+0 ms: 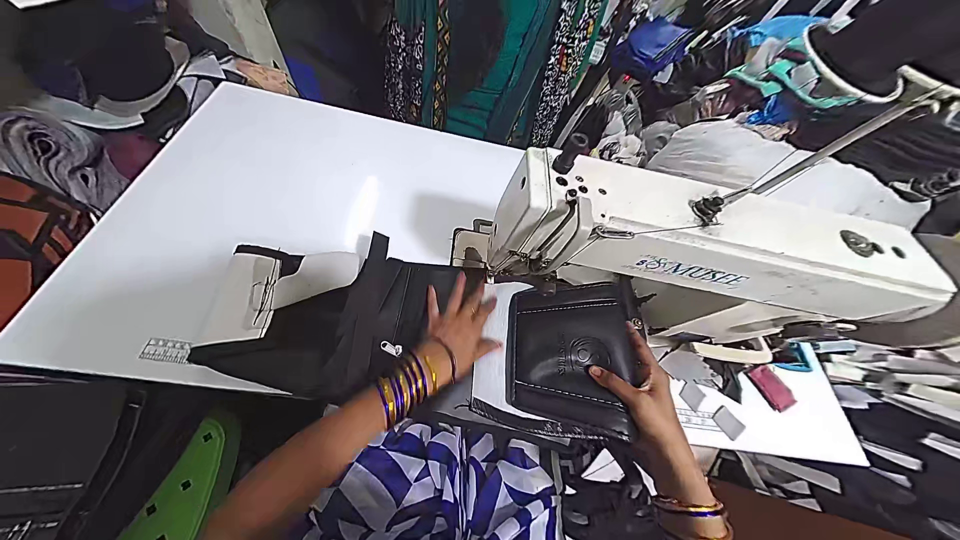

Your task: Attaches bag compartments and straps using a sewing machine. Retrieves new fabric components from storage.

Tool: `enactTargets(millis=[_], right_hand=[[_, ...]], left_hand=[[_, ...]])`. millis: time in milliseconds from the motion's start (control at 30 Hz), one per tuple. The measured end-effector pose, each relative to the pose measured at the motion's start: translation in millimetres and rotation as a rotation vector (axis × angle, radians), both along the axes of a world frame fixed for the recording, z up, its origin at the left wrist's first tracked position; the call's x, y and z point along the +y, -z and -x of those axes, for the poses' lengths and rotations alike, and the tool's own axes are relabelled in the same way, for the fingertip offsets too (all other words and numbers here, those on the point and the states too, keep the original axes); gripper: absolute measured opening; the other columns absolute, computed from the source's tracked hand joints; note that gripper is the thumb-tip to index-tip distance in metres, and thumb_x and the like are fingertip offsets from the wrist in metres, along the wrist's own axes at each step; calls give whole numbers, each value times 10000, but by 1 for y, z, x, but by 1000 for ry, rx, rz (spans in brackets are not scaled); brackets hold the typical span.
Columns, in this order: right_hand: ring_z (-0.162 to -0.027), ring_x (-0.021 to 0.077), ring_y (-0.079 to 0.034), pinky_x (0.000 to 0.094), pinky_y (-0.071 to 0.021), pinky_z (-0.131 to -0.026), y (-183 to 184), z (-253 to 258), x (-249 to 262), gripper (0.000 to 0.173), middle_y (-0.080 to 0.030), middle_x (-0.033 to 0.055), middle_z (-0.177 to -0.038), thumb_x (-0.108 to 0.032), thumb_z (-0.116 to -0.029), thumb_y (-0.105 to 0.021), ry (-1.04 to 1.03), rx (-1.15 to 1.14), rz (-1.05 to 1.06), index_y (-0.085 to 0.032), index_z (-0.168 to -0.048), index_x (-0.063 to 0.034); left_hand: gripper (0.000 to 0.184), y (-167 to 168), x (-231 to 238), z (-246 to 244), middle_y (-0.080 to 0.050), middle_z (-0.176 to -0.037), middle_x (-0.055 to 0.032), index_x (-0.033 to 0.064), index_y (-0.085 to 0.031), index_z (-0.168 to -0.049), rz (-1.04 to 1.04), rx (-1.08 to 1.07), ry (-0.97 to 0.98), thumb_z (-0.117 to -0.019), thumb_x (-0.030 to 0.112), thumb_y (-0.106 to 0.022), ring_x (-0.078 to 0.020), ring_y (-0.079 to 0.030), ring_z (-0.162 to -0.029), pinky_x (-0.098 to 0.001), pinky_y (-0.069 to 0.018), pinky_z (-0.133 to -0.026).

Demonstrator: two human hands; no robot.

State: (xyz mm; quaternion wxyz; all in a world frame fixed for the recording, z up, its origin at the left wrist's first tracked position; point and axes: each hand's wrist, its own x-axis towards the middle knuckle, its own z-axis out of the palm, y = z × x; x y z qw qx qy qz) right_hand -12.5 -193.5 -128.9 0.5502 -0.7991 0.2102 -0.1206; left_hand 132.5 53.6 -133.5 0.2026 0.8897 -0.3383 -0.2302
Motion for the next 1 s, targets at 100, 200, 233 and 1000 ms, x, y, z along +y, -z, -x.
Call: enactTargets(millis=[100,200,233,1000], right_hand=[[-1303,62,-530,200,-437,-1053,-10,5,-13,897,-444,239,-1535,-376,-877,-659,-82,64,271,-291,-1565,67],[-994,467,-664,607,-518,-837,-28,12,-46,493,-623,382,-1186,-268,-990,-632,170,84,851,-604,-1275,133],[-1032,567,-632,690,-469,-864,-30,12,-57,409,-614,416,-1153,-219,-1004,-615,259,130,968,-642,-1182,149],[-1011,255,-707,413,-535,-859,24,36,113,224,-769,64,-1017,-165,-913,-599,-576,-327,883,-801,-978,-94]], left_hand=[[736,16,-3,43,-157,-1713,-145,143,-373,-1596,49,-98,17,-1018,594,-435,-383,-65,-1587,-789,29,-1137],[732,22,-5,45,-168,-1718,-102,195,-363,-1604,39,-130,-3,-1012,624,-413,-351,-88,-1591,-762,20,-1159],[734,21,-6,45,-171,-1719,-89,210,-359,-1606,25,-126,-8,-1009,632,-411,-341,-88,-1592,-754,19,-1163],[422,-13,36,25,-486,-1557,-166,15,-598,-1409,171,216,266,-1058,243,-542,-357,-322,-1526,-631,-165,-1226]])
